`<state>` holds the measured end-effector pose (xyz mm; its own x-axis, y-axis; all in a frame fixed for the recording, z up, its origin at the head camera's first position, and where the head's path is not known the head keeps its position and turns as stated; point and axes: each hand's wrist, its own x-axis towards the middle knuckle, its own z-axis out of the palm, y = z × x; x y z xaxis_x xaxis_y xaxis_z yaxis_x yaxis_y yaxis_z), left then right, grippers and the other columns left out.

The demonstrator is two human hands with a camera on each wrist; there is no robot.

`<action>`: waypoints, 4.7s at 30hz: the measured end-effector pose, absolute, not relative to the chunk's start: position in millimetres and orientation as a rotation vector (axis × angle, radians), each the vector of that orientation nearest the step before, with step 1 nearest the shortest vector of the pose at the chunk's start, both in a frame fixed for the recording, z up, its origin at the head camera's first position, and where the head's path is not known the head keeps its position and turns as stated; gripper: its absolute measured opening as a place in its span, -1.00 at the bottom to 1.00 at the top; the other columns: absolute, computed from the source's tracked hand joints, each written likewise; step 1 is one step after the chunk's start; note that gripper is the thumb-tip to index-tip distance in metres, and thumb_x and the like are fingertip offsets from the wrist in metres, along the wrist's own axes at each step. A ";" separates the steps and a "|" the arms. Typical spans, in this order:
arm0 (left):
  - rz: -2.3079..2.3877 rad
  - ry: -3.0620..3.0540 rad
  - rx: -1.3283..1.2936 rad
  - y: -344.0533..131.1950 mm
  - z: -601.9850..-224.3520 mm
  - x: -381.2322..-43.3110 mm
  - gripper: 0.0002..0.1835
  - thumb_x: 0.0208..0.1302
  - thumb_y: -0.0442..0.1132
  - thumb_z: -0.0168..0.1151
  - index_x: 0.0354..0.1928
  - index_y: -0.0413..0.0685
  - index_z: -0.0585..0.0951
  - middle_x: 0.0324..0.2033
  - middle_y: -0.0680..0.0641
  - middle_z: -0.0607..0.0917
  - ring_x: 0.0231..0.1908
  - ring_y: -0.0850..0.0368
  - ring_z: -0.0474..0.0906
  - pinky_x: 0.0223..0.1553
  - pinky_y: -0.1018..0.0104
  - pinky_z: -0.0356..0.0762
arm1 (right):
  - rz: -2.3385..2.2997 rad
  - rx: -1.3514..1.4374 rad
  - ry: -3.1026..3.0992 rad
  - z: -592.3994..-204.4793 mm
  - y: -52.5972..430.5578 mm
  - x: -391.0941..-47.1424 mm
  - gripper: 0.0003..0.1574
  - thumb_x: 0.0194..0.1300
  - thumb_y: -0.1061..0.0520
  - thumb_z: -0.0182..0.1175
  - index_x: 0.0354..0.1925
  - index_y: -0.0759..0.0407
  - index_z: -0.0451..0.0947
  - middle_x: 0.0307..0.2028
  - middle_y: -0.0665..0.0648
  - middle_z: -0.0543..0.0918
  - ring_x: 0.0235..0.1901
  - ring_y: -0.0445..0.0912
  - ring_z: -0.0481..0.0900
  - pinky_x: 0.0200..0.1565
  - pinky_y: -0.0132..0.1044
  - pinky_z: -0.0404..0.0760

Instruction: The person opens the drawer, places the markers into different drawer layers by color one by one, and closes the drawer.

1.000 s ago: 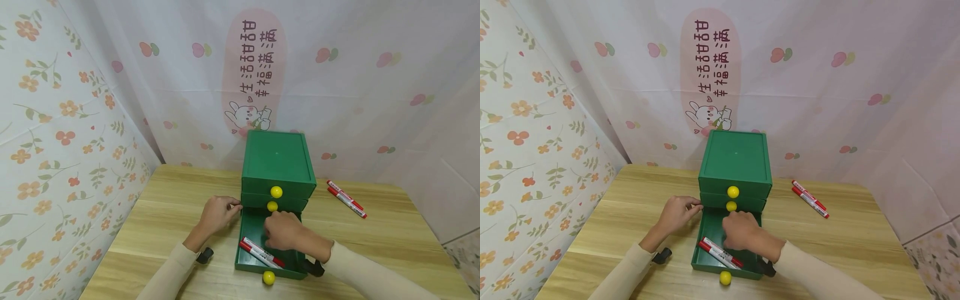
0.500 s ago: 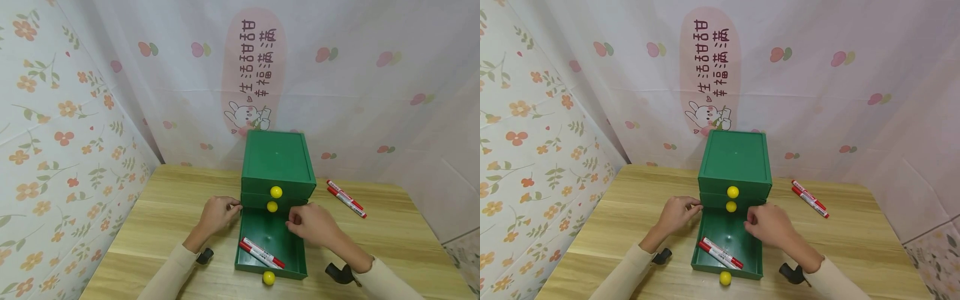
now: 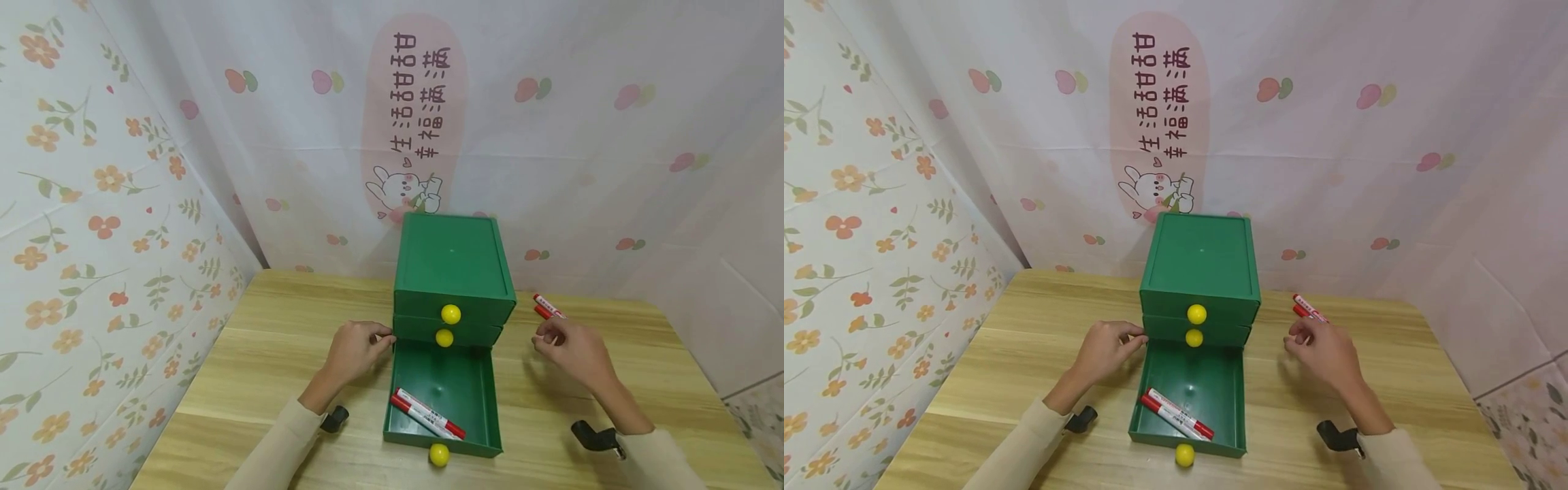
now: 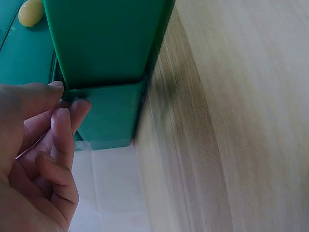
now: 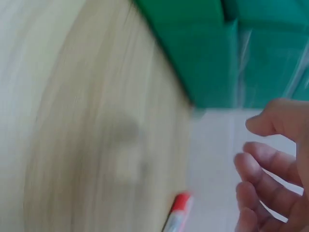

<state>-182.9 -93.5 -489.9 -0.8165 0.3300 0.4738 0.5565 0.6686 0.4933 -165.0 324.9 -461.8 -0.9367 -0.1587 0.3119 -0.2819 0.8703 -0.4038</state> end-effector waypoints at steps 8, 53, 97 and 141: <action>-0.917 -2.525 -0.717 -94.4 -490.8 -183.4 -0.92 0.20 -0.18 0.42 -0.31 0.00 0.80 -0.38 0.08 0.78 -0.48 0.36 0.59 -0.48 0.50 0.50 | 0.586 0.125 -2.784 -479.2 360.3 -187.0 -0.59 0.15 0.01 0.38 -0.10 0.24 0.67 -0.25 0.26 0.67 -0.40 0.05 0.57 -0.56 -0.25 0.36; -0.907 -2.574 -0.691 -94.6 -490.4 -184.8 -0.84 0.26 -0.09 0.38 -0.29 -0.01 0.80 -0.37 0.10 0.77 -0.53 0.43 0.53 -0.52 0.55 0.46 | 0.534 -0.008 -2.874 -510.6 378.5 -194.5 -0.72 0.06 0.03 0.39 -0.33 0.21 0.65 -0.52 0.04 0.59 -0.59 -0.08 0.38 -0.64 -0.25 0.27; -0.898 -2.571 -0.683 -94.9 -493.2 -185.2 -0.87 0.25 -0.11 0.39 -0.30 0.02 0.80 -0.38 0.12 0.77 -0.52 0.41 0.53 -0.49 0.52 0.47 | 0.441 0.288 -2.644 -472.3 293.5 -114.7 -0.80 -0.15 0.12 0.37 -0.47 0.06 0.55 -0.50 -0.09 0.49 -0.45 -0.15 0.32 -0.56 -0.33 0.29; -0.883 -2.543 -0.720 -94.8 -490.6 -185.2 -0.86 0.23 -0.12 0.40 -0.30 0.00 0.80 -0.37 0.09 0.77 -0.50 0.38 0.57 -0.47 0.51 0.50 | 0.271 0.852 -2.743 -430.1 174.3 -113.7 -0.87 -0.02 0.02 0.34 -0.50 0.00 0.60 -0.57 -0.20 0.43 -0.52 -0.24 0.24 -0.51 -0.43 0.32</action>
<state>-185.2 -94.8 -490.6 -0.8085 0.3465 0.4757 0.5667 0.6763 0.4706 -113.7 174.3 -430.1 -0.7957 -0.5286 0.2958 -0.5763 0.8109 -0.1010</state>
